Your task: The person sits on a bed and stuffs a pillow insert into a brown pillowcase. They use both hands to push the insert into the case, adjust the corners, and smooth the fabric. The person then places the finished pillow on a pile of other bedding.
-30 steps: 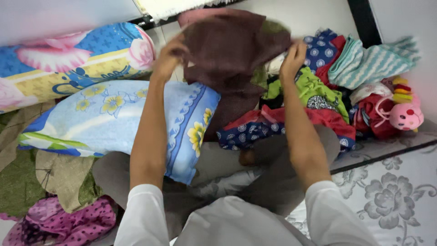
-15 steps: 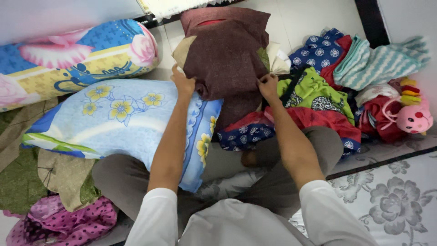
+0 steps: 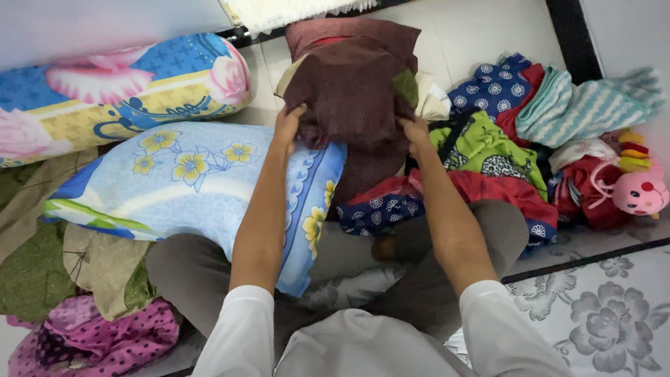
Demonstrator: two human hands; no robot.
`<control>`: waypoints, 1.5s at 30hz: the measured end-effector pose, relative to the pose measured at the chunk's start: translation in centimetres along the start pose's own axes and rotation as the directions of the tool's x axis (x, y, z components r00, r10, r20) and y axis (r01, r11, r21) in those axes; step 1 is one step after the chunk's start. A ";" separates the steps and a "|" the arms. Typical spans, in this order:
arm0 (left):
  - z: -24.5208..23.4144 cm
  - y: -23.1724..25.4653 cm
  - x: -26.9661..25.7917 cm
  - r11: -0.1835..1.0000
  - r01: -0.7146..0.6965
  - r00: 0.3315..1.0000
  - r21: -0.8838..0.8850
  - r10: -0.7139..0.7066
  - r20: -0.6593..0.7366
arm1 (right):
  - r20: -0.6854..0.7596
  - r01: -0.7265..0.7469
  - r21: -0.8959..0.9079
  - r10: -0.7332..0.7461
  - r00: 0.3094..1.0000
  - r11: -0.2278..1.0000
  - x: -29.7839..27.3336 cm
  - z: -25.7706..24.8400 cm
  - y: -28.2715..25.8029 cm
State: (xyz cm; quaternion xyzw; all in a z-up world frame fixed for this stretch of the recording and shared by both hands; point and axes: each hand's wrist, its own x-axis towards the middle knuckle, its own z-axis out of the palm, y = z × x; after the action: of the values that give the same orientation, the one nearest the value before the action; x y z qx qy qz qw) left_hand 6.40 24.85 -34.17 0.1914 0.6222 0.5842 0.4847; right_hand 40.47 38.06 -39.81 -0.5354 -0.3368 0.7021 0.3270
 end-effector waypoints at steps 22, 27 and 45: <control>-1.9 -0.7 -0.7 0.759 -0.312 0.947 0.572 0.300 0.118 | -0.019 0.108 0.128 -0.106 0.994 0.986 -2.9 1.3 -2.8; -2.5 5.9 -1.5 0.865 -0.473 0.868 0.170 0.490 -0.079 | 0.058 0.317 0.406 -0.371 0.927 0.857 -1.5 1.7 -9.4; -4.2 13.6 3.1 0.862 -0.280 0.942 -0.422 0.332 0.055 | 0.056 0.623 0.330 -0.674 0.737 0.709 -6.1 3.4 -19.9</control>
State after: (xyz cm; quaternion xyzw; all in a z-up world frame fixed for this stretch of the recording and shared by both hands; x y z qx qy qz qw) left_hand -2.90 28.38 -23.58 0.2188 0.4164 0.7573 0.4530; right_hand 40.45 43.78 -19.47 -0.2659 -0.4242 0.6263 0.5976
